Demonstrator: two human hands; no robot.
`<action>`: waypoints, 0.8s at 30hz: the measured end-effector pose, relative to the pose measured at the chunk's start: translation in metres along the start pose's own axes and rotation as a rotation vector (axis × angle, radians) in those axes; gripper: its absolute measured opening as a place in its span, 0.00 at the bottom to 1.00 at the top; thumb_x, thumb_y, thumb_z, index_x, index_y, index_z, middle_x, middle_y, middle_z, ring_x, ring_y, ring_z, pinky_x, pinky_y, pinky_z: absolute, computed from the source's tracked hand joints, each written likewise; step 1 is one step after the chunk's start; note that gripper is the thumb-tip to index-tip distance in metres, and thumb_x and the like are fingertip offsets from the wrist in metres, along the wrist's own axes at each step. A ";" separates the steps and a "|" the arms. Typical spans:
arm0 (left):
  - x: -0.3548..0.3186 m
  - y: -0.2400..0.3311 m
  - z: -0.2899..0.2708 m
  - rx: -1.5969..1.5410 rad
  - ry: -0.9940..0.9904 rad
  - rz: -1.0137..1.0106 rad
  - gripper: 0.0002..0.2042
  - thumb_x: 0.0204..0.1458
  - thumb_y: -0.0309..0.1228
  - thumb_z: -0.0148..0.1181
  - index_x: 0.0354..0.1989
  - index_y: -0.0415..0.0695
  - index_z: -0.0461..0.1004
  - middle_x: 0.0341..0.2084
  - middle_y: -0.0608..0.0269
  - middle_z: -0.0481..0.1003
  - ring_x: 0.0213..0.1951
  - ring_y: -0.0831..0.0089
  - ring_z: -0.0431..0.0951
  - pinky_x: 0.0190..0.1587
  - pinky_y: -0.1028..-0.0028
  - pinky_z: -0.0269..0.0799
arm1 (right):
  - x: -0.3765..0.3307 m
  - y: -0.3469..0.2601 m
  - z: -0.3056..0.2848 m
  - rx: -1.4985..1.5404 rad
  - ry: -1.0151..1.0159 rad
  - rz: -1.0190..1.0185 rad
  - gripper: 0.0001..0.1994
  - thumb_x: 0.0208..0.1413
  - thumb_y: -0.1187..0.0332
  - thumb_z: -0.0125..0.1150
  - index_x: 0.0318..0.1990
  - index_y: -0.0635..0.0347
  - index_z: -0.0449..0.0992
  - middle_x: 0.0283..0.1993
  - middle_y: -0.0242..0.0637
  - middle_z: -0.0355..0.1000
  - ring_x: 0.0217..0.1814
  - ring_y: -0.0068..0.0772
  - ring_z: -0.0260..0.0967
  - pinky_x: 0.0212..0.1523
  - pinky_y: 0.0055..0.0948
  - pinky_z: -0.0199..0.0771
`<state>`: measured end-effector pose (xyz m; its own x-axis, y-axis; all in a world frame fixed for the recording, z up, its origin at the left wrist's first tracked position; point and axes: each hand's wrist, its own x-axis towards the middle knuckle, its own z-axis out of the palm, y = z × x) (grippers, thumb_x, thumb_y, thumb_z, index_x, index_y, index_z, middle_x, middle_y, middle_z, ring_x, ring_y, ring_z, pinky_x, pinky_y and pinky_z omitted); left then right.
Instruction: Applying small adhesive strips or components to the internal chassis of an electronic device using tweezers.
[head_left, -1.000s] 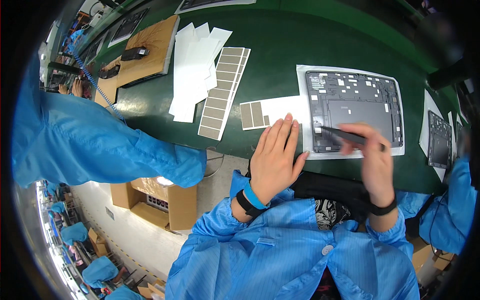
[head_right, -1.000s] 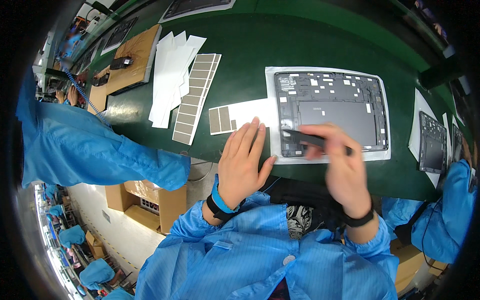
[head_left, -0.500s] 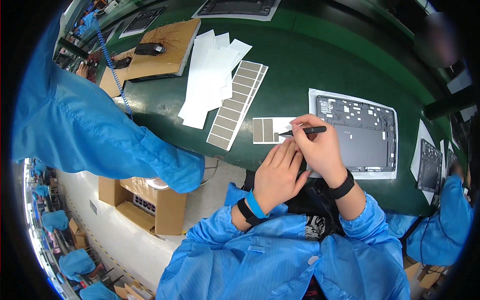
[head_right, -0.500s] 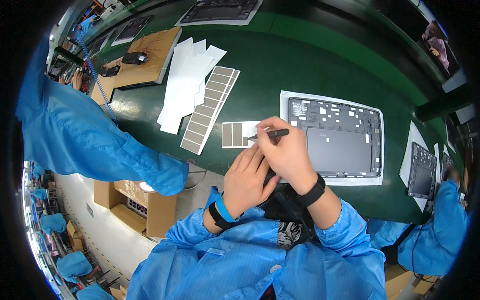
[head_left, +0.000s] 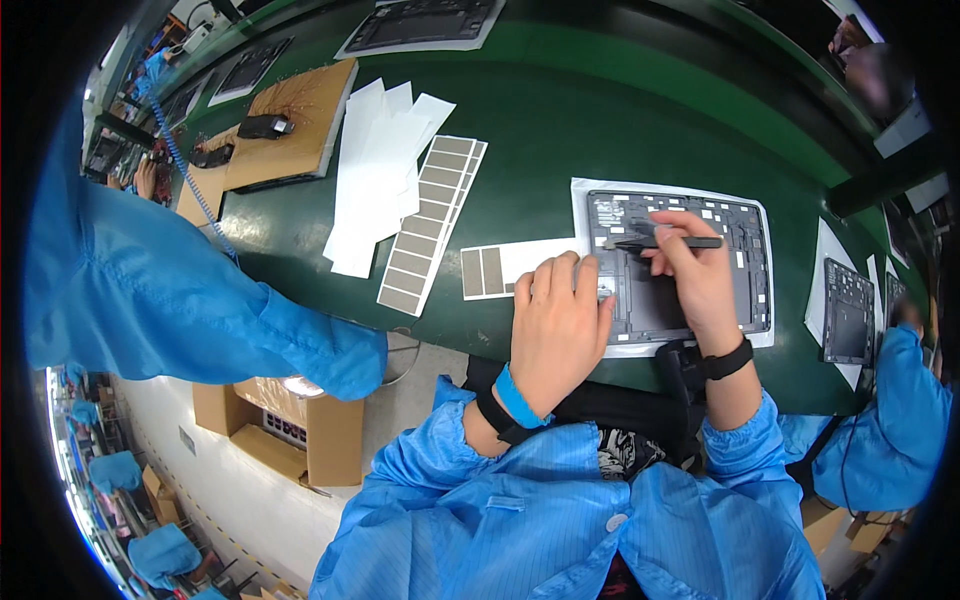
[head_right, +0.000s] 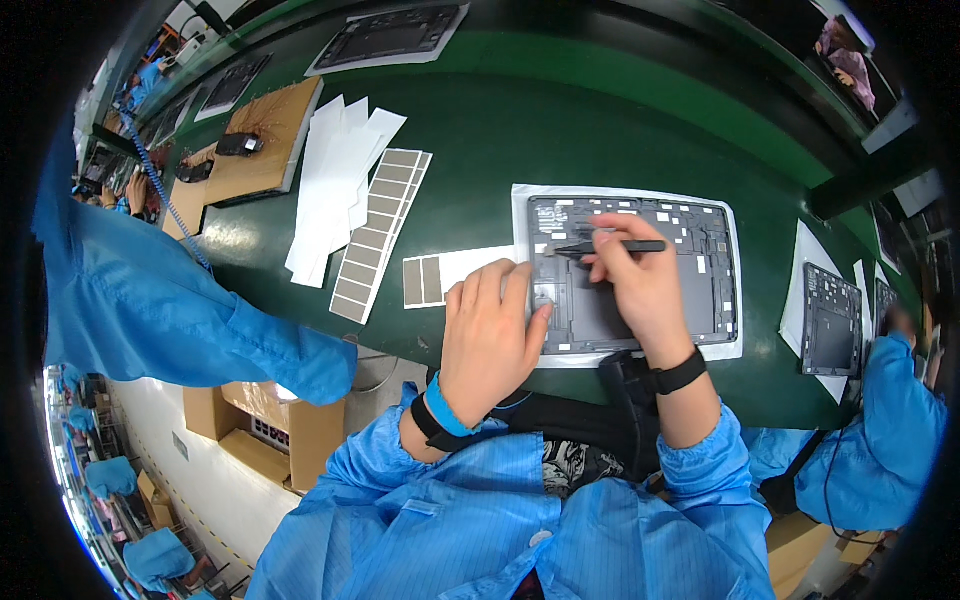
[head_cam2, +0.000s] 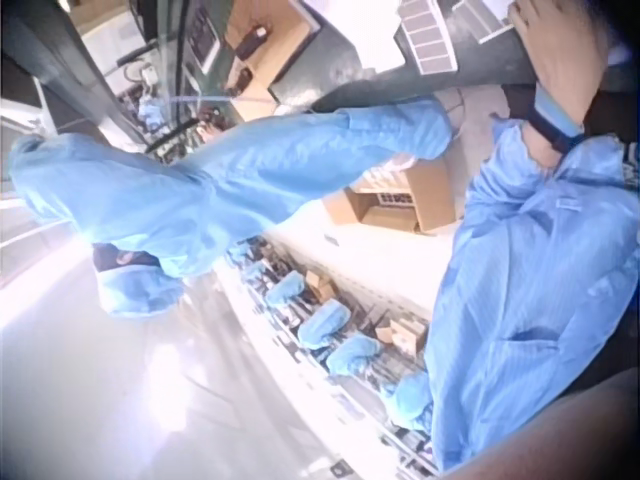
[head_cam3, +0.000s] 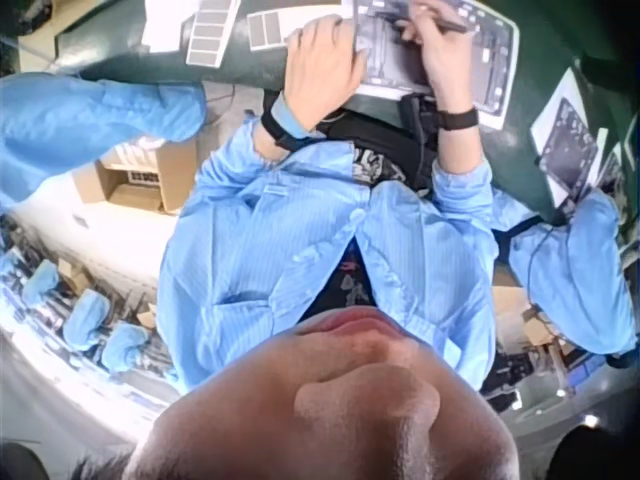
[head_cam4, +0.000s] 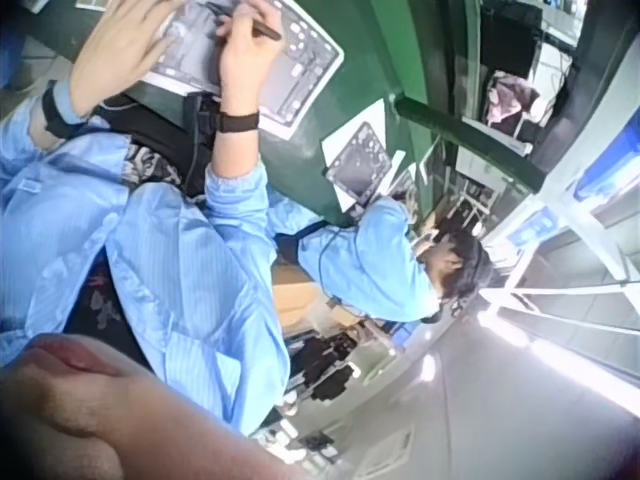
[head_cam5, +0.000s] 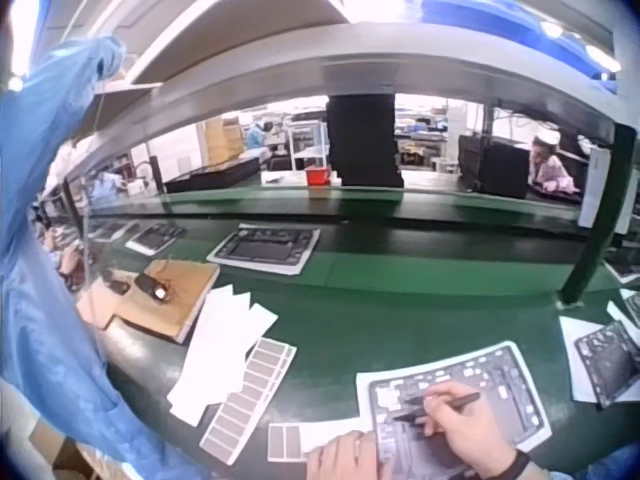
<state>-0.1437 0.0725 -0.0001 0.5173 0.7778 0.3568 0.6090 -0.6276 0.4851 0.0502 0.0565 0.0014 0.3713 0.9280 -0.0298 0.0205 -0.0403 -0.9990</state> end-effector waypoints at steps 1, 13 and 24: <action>0.003 -0.001 0.002 0.001 0.005 0.012 0.22 0.51 0.32 0.64 0.54 0.36 0.70 0.48 0.51 0.70 0.49 0.54 0.71 0.53 0.59 0.64 | 0.000 -0.003 0.005 -0.020 -0.027 -0.011 0.11 0.63 0.72 0.55 0.48 0.69 0.76 0.26 0.29 0.72 0.28 0.18 0.69 0.42 0.27 0.78; 0.007 -0.003 0.010 0.024 -0.050 0.031 0.25 0.50 0.32 0.65 0.56 0.34 0.69 0.50 0.50 0.69 0.52 0.52 0.69 0.53 0.57 0.65 | 0.004 0.008 0.006 0.015 -0.023 0.023 0.07 0.63 0.71 0.58 0.42 0.66 0.76 0.29 0.31 0.74 0.30 0.19 0.71 0.34 0.20 0.70; 0.015 0.007 0.012 0.173 -0.141 -0.079 0.34 0.50 0.48 0.66 0.62 0.39 0.69 0.49 0.48 0.68 0.51 0.53 0.68 0.52 0.57 0.62 | 0.001 0.008 0.012 0.104 0.228 -0.109 0.07 0.63 0.70 0.58 0.41 0.65 0.76 0.29 0.31 0.73 0.28 0.18 0.70 0.33 0.21 0.72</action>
<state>-0.1242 0.0793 -0.0004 0.5354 0.8200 0.2025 0.7384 -0.5708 0.3590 0.0397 0.0617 -0.0075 0.5719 0.8169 0.0747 -0.0195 0.1045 -0.9943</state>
